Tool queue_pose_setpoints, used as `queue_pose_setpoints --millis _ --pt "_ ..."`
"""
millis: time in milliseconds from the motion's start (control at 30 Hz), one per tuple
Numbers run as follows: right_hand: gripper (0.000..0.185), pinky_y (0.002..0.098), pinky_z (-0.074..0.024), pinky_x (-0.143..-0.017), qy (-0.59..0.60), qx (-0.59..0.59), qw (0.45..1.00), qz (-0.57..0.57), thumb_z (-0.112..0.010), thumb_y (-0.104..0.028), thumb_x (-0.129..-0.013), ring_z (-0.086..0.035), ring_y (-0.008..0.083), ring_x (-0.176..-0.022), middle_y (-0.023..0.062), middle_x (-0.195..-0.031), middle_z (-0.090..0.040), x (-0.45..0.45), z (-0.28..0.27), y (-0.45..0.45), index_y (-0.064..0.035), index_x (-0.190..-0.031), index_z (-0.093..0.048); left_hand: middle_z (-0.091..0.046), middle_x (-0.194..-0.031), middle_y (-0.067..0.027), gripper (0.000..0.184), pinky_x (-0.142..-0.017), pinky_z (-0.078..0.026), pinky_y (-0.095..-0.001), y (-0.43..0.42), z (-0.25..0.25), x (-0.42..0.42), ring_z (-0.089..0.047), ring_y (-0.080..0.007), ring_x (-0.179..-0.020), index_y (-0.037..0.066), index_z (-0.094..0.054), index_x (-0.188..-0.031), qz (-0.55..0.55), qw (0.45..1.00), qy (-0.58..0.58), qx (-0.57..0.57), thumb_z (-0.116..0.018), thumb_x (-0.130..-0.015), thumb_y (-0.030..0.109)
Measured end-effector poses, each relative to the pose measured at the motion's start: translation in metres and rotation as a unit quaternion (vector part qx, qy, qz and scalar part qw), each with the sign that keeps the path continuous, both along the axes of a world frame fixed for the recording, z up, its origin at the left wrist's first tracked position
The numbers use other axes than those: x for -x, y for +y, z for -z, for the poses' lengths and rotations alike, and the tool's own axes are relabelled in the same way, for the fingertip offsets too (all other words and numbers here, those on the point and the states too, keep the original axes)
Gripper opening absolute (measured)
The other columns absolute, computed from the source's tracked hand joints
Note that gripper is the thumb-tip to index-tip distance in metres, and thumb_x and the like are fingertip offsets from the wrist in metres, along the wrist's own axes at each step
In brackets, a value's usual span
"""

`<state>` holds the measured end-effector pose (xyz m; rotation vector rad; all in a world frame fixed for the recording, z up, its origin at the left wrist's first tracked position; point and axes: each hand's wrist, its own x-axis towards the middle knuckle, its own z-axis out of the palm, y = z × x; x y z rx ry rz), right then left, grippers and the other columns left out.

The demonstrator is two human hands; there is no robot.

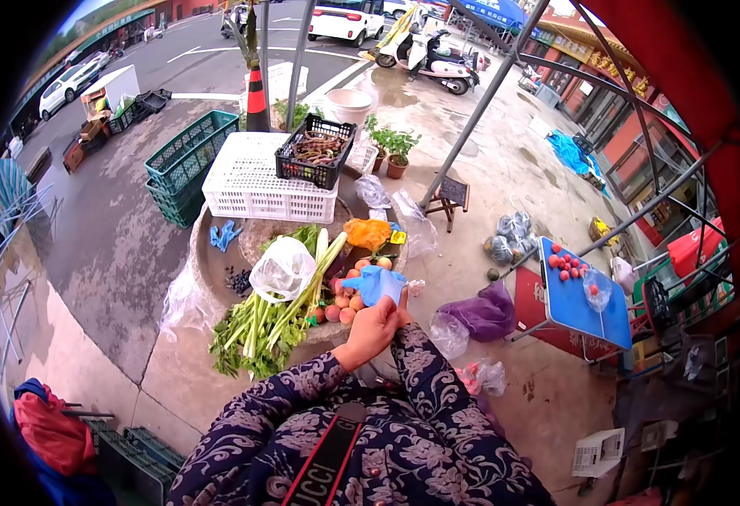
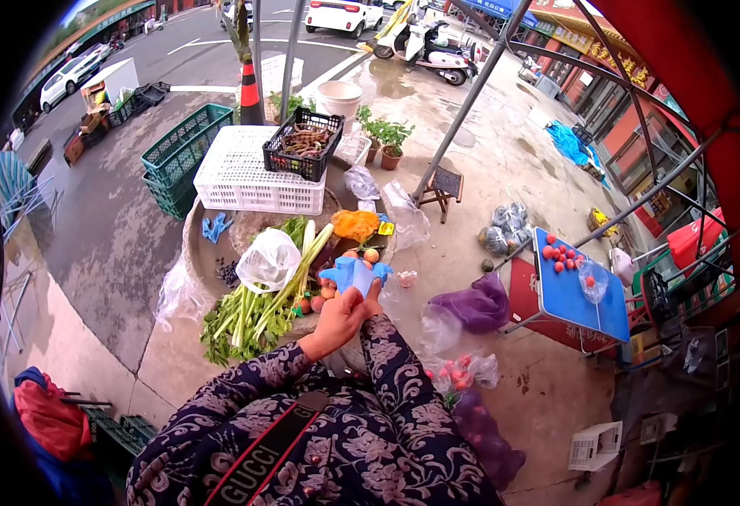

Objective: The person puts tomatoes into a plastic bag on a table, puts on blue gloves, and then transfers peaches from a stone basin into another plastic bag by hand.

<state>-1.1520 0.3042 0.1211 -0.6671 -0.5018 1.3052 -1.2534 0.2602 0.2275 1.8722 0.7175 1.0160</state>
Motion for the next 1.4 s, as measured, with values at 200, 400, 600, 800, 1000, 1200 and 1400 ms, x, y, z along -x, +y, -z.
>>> queue_pose_setpoints --millis 200,400,600,800,1000,1200,1400 --pt "0.039 0.0487 -0.0462 -0.071 0.094 0.013 0.991 -0.099 -0.047 -0.052 -0.086 -0.051 0.0283 -0.094 0.0086 -0.102 -0.051 -0.001 -0.074 -0.032 -0.0176 -0.104 -0.044 -0.059 -0.068 -0.0184 0.011 -0.056 -0.045 -0.0432 0.002 -0.009 -0.001 -0.06 -0.0368 -0.065 0.004 -0.051 -0.083 -0.004 0.999 0.007 -0.05 -0.057 -0.084 0.012" --pt "0.033 0.0406 -0.0455 -0.066 -0.025 0.04 0.996 -0.073 -0.045 -0.048 -0.087 -0.052 0.027 -0.084 0.0061 -0.093 -0.05 -0.034 -0.02 0.032 -0.0154 -0.089 -0.045 -0.059 -0.068 -0.0179 0.012 -0.056 -0.046 -0.0425 -0.009 -0.01 -0.003 -0.06 -0.0364 -0.065 0.003 -0.05 -0.083 -0.002 0.998 0.031 -0.052 -0.058 -0.083 0.012" --pt "0.016 0.0323 -0.0502 -0.064 -0.028 0.041 0.995 -0.092 -0.043 -0.02 -0.093 -0.058 0.0239 -0.078 0.0084 -0.081 -0.055 -0.056 0.0 0.038 -0.0055 -0.089 -0.049 -0.059 -0.075 -0.016 0.022 -0.063 -0.047 -0.0394 0.011 0.01 0.005 -0.06 -0.0323 -0.071 0.004 -0.05 -0.093 -0.025 0.998 0.055 0.016 -0.063 -0.077 0.011" --pt "0.028 0.0296 -0.0465 -0.062 -0.06 0.056 0.996 0.044 -0.041 -0.023 -0.092 -0.054 0.0203 -0.078 0.0141 -0.097 -0.058 -0.034 -0.009 0.044 -0.0015 -0.108 -0.051 -0.057 -0.085 -0.016 0.033 -0.065 -0.045 -0.0405 0.044 0.034 0.0 -0.057 -0.0327 -0.075 0.004 -0.048 -0.099 -0.108 0.99 0.078 -0.053 -0.063 -0.071 0.003" --pt "0.03 0.0282 -0.0454 -0.064 -0.035 0.023 0.999 -0.004 -0.046 -0.027 -0.089 -0.057 0.018 -0.08 0.0138 -0.103 -0.061 -0.055 0.008 0.047 -0.0045 -0.108 -0.054 -0.058 -0.093 -0.0138 0.036 -0.074 -0.047 -0.037 0.046 0.043 -0.003 -0.057 -0.0287 -0.085 0.003 -0.046 -0.106 -0.045 0.994 0.07 -0.068 -0.064 -0.075 0.002" --pt "0.012 0.0297 -0.0413 -0.07 -0.681 -0.147 0.717 0.01 -0.051 -0.02 -0.08 -0.059 0.0115 -0.087 -0.003 -0.101 -0.062 -0.025 -0.112 0.013 -0.0244 -0.087 -0.06 -0.04 -0.128 -0.0114 0.086 -0.087 -0.044 -0.0329 0.068 0.037 0.023 -0.046 -0.0209 -0.111 0.0 -0.019 -0.136 0.045 0.897 -0.158 0.41 -0.072 -0.079 0.036" --pt "0.021 0.025 -0.0421 -0.069 -0.948 -0.251 0.142 0.134 -0.054 -0.021 -0.077 -0.056 0.0089 -0.086 -0.0042 -0.095 -0.057 0.007 -0.146 -0.005 -0.0205 -0.097 -0.059 -0.058 -0.069 0.0037 0.026 -0.062 -0.046 -0.0213 0.095 0.031 0.018 -0.053 -0.0052 -0.063 0.006 -0.065 -0.09 -0.088 0.903 -0.273 0.319 -0.053 -0.095 0.029"
